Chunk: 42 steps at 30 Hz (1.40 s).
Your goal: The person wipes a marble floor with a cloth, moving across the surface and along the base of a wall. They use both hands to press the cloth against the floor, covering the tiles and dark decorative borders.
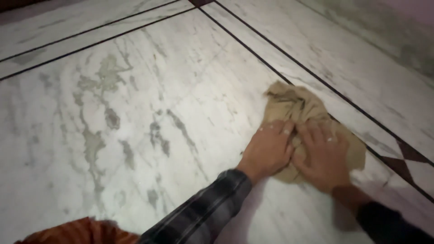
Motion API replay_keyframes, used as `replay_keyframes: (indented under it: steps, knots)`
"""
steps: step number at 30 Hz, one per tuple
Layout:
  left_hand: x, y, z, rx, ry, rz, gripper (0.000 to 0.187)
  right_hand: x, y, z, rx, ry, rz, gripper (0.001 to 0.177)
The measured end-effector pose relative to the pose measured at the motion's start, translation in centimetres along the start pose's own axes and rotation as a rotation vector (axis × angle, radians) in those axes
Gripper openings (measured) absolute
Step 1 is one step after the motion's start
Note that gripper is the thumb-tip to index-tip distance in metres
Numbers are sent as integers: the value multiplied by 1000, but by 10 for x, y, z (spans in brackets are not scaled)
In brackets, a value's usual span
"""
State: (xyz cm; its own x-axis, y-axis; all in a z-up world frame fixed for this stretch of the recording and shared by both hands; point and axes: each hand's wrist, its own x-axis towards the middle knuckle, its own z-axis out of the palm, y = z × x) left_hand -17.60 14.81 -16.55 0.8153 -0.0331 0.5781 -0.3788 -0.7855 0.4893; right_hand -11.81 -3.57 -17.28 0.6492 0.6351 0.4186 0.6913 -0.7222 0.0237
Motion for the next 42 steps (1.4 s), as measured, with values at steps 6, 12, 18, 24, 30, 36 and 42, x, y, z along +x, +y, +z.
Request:
replay_keyframes:
  steps: [6,12,18,24,30,36,42]
  knots:
    - [-37,9,-26,-13,-28,43,50,-24,-36,-20,-43,-116,-15,80]
    - [5,-35,-2,46,-76,71,51,20,-21,-4,-80,-107,-15,72]
    - [64,-84,20,52,-80,85,47,77,16,32,-21,-31,-16,70]
    - [118,-132,54,49,0,105,46,125,43,58,-82,9,-16,67]
    - [129,-130,63,116,-106,15,30,127,51,69,-102,35,45,64]
    - [101,-117,51,34,-16,29,30,105,33,62,-124,-28,60,61]
    - [42,-78,7,6,-83,-6,31,56,-10,41,-196,18,44,60]
